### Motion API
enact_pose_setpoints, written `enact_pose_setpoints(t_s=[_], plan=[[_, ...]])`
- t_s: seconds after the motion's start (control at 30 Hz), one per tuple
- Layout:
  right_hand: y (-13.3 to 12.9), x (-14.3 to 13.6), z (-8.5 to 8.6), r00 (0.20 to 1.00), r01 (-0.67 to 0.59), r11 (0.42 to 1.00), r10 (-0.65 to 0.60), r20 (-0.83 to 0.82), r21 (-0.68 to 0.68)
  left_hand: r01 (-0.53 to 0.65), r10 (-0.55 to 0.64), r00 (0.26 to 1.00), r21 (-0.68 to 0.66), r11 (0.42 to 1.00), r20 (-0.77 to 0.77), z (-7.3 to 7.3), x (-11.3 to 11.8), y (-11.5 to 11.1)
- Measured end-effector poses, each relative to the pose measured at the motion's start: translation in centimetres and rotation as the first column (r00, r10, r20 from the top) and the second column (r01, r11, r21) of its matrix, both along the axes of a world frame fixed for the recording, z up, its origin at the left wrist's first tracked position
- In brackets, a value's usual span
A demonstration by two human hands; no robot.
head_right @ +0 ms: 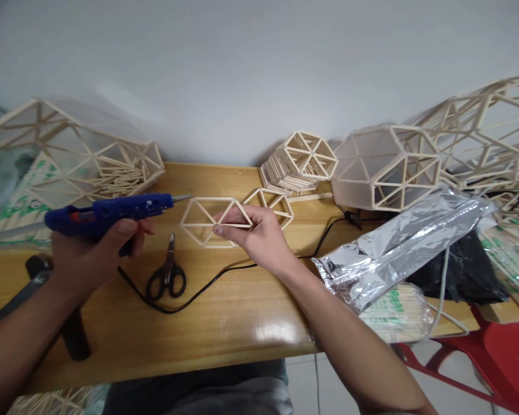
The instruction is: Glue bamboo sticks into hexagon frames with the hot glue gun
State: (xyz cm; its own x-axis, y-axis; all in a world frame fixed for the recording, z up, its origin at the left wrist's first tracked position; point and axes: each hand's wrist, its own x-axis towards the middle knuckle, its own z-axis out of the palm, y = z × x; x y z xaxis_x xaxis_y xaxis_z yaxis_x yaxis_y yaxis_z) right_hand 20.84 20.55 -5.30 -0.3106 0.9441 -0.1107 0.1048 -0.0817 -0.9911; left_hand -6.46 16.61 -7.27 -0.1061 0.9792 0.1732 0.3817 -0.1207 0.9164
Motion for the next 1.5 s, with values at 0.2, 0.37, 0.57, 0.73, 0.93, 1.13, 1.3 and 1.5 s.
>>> enact_pose_setpoints(t_s=[0.2,0.37,0.57,0.73,0.93,1.13,1.3,1.5], plan=[[0.1,0.0,0.2,1.000,-0.010,1.000,0.010,0.003,-0.020,0.043,-0.043,0.998,-0.024,0.999,0.036,0.3,0.2,-0.1],[0.0,0.0,0.2,0.999,-0.017,0.998,0.015,-0.040,-0.058,0.051,-0.050,0.998,-0.019,0.999,0.028,0.4,0.4,0.0],[0.0,0.0,0.2,0.999,-0.031,0.997,0.028,-0.038,-0.073,0.034,-0.033,0.997,-0.024,0.999,0.065,0.2,0.4,0.1],[0.0,0.0,-0.1,0.997,-0.020,0.995,0.013,-0.071,-0.095,0.061,-0.059,0.996,-0.016,0.998,0.073,0.2,0.3,0.1],[0.5,0.2,-0.4,0.988,0.035,0.990,-0.056,-0.146,-0.138,0.052,-0.048,0.995,-0.042,0.998,0.088,0.2,0.4,0.0],[0.8,0.4,-1.0,0.984,0.091,0.987,-0.109,-0.139,-0.132,0.118,-0.099,0.972,-0.083,0.990,0.211,0.0,0.1,0.3],[0.8,0.3,-1.2,0.978,0.154,0.975,-0.174,-0.116,-0.159,0.153,-0.125,0.972,-0.133,0.979,0.199,0.1,-0.3,0.5],[1.1,0.3,-1.3,0.969,0.151,0.970,-0.184,-0.163,-0.192,0.119,-0.099,0.989,-0.187,0.975,0.112,2.2,0.4,0.6]])
